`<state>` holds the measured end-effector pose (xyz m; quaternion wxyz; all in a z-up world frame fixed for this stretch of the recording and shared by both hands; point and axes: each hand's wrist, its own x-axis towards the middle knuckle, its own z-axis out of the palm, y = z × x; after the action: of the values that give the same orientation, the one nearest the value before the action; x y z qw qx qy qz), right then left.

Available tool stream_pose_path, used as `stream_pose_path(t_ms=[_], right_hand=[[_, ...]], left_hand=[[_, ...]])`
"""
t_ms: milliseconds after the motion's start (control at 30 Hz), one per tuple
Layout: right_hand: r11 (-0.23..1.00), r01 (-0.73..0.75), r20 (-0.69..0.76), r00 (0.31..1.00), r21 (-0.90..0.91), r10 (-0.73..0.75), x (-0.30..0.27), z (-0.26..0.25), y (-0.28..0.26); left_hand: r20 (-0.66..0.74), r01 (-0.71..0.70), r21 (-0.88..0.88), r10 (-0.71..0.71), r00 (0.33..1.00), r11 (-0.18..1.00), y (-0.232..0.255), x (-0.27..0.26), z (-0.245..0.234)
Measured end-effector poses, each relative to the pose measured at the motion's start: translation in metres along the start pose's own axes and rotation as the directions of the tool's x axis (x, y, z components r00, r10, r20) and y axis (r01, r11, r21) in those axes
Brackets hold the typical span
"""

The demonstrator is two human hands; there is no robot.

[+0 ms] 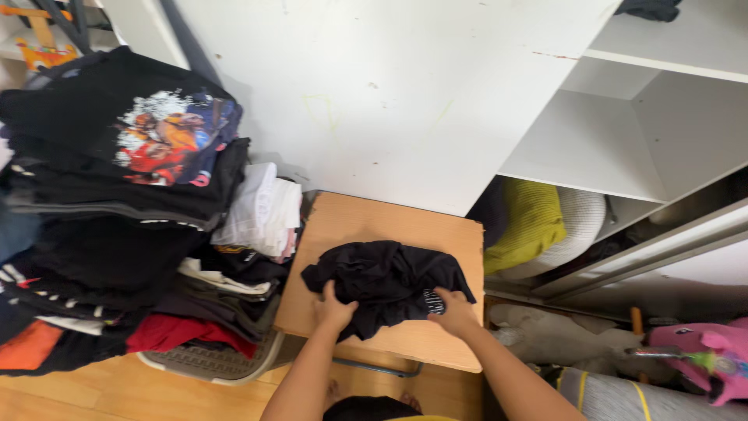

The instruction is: The person picks up several t-shirts from a large pile and folds them individually on a small table before placing them into a white shelf.

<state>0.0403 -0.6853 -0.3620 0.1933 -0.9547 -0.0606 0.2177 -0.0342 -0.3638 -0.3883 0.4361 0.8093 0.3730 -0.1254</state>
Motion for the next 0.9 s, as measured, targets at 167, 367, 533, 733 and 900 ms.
stream_pose_path(t_ms=[167,367,533,733,900], right_hand=[[0.967,-0.11,0.16,0.976,-0.232,0.149,-0.032,-0.033,-0.053],[0.96,0.25,-0.082,0.962,-0.129,-0.262,0.001,-0.017,-0.088],[0.958,0.088,-0.052,0.996,0.273,-0.076,0.041,-0.01,-0.102],[0.394,0.129,-0.046,0.976,0.91,-0.212,0.036,-0.091,-0.131],[0.435,0.425,-0.229,0.872,0.794,-0.434,0.0,-0.162,-0.173]], left_hand=[[-0.124,0.088,-0.245,-0.121,0.985,0.966,0.001,-0.015,-0.016],[-0.291,-0.161,0.174,0.207,0.934,0.971,0.029,-0.028,-0.052],[-0.041,-0.47,0.312,0.506,0.862,0.826,0.075,-0.027,-0.075],[0.111,-0.775,-0.039,0.774,0.624,0.631,0.149,-0.037,-0.09],[0.424,-0.576,-0.355,0.676,0.602,0.736,0.22,-0.059,-0.117]])
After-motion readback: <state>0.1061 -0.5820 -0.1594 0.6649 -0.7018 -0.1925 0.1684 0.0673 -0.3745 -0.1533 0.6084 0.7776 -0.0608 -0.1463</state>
